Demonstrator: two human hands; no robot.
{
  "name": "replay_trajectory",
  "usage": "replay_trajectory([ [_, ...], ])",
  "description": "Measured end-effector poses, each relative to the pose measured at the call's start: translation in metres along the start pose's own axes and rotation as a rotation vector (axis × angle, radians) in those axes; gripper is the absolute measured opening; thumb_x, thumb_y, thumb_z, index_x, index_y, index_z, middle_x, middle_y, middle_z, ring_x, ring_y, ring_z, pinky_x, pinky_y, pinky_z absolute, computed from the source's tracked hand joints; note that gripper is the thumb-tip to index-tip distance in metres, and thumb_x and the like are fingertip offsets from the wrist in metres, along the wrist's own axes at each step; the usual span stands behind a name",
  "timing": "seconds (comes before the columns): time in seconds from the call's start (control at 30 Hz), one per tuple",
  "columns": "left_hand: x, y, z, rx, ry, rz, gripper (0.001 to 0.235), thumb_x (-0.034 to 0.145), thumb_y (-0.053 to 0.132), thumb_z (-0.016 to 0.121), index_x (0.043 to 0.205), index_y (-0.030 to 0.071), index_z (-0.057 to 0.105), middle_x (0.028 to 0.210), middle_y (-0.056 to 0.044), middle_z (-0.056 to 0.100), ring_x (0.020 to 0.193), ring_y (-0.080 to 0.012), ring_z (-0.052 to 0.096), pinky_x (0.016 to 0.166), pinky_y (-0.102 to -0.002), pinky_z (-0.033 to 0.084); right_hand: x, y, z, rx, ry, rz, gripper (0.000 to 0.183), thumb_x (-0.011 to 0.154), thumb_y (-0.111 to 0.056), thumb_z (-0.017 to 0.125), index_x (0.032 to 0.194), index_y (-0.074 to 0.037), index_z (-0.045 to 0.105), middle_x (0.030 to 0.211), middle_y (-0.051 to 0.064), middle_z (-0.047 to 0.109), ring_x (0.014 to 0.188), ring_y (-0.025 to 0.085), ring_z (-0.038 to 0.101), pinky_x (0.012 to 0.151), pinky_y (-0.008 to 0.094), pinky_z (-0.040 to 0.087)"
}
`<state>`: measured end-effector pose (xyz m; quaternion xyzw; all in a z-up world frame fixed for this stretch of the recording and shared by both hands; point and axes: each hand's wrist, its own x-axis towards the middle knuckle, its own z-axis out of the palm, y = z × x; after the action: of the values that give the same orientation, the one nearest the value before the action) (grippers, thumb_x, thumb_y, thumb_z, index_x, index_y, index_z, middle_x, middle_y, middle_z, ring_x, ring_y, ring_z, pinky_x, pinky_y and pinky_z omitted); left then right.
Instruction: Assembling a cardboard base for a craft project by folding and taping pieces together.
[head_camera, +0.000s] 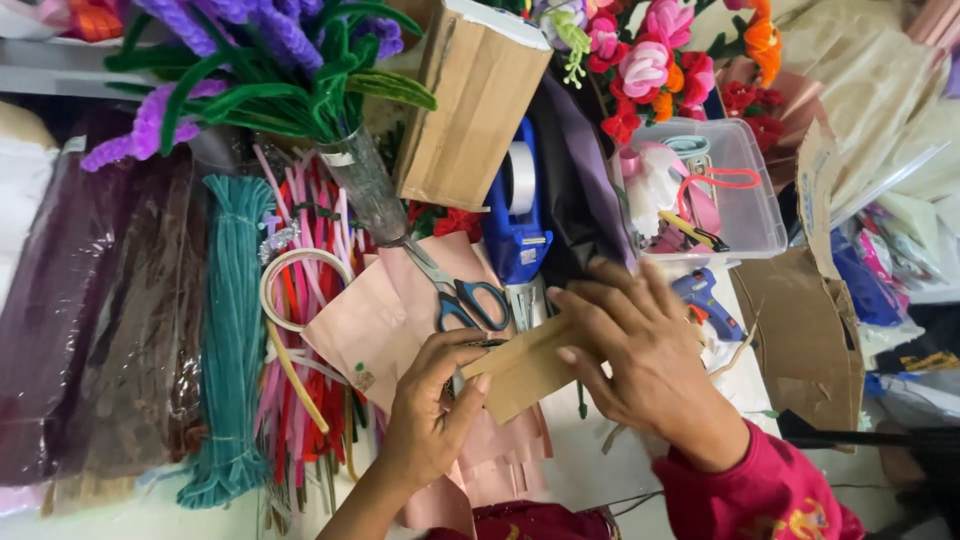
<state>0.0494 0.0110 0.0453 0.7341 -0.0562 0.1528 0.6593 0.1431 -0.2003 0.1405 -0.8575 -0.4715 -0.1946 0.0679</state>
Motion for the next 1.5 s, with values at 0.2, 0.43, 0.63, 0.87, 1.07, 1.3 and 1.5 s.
replay_trajectory([
  [0.2,-0.005,-0.014,0.0,-0.008,-0.006,0.135,0.049,0.107,0.042,0.041,0.137,0.004,0.052,0.135,-0.018,0.059,0.13,-0.0305,0.057,0.11,-0.042,0.047,-0.001,0.004,0.023,0.221,-0.241,0.173,0.021,0.099,-0.032,0.055,0.09,-0.013,0.059,0.081,0.007,0.057,0.068,0.031,0.059,0.063,0.044,0.048],
  [0.43,-0.006,-0.022,0.005,0.157,-0.036,0.097,0.094,0.088,0.07,0.055,0.151,0.002,0.034,0.145,-0.02,0.05,0.135,-0.0327,0.053,0.111,-0.047,0.046,-0.004,0.001,0.026,0.243,-0.271,0.359,0.023,0.098,-0.035,0.057,0.094,-0.014,0.065,0.082,0.003,0.061,0.068,0.025,0.065,0.055,0.04,0.049],
  [0.63,-0.008,-0.034,0.007,0.136,-0.012,0.029,0.094,0.087,0.066,0.062,0.151,0.005,0.032,0.133,-0.019,0.053,0.122,-0.0307,0.059,0.1,-0.043,0.051,-0.001,-0.007,0.033,0.304,-0.311,0.383,0.025,0.101,-0.032,0.055,0.086,-0.013,0.059,0.078,0.003,0.058,0.072,0.024,0.061,0.061,0.039,0.045],
  [0.87,-0.007,-0.03,0.006,0.089,-0.039,0.005,0.092,0.088,0.065,0.062,0.152,0.007,0.031,0.135,-0.017,0.051,0.122,-0.0283,0.059,0.074,-0.034,0.064,0.004,-0.014,0.028,0.288,-0.3,0.341,0.023,0.102,-0.03,0.052,0.09,-0.012,0.06,0.077,0.005,0.062,0.072,0.027,0.063,0.064,0.04,0.048],
  [1.07,-0.007,-0.026,0.006,0.067,-0.038,0.013,0.101,0.09,0.079,0.041,0.152,-0.001,0.029,0.139,-0.022,0.05,0.13,-0.0317,0.054,0.108,-0.046,0.046,0.003,-0.019,0.035,0.222,-0.247,0.292,0.022,0.102,-0.028,0.052,0.09,-0.011,0.061,0.078,0.007,0.059,0.071,0.03,0.061,0.068,0.042,0.048],
  [1.3,-0.007,-0.014,0.015,0.162,0.062,-0.082,0.059,0.106,0.037,0.035,0.149,-0.003,0.036,0.142,-0.023,0.05,0.134,-0.0328,0.051,0.112,-0.043,0.041,-0.003,-0.013,0.047,0.138,-0.239,0.248,0.026,0.102,-0.031,0.05,0.086,-0.013,0.058,0.075,0.006,0.058,0.065,0.033,0.061,0.062,0.045,0.048],
  [1.5,-0.01,-0.014,0.021,0.222,0.104,-0.114,0.058,0.105,0.031,0.032,0.149,-0.005,0.036,0.149,-0.025,0.046,0.139,-0.0353,0.047,0.115,-0.044,0.039,0.005,-0.009,0.037,0.31,-0.385,0.28,0.027,0.104,-0.031,0.047,0.086,-0.012,0.056,0.074,0.005,0.063,0.068,0.03,0.062,0.057,0.045,0.043],
])
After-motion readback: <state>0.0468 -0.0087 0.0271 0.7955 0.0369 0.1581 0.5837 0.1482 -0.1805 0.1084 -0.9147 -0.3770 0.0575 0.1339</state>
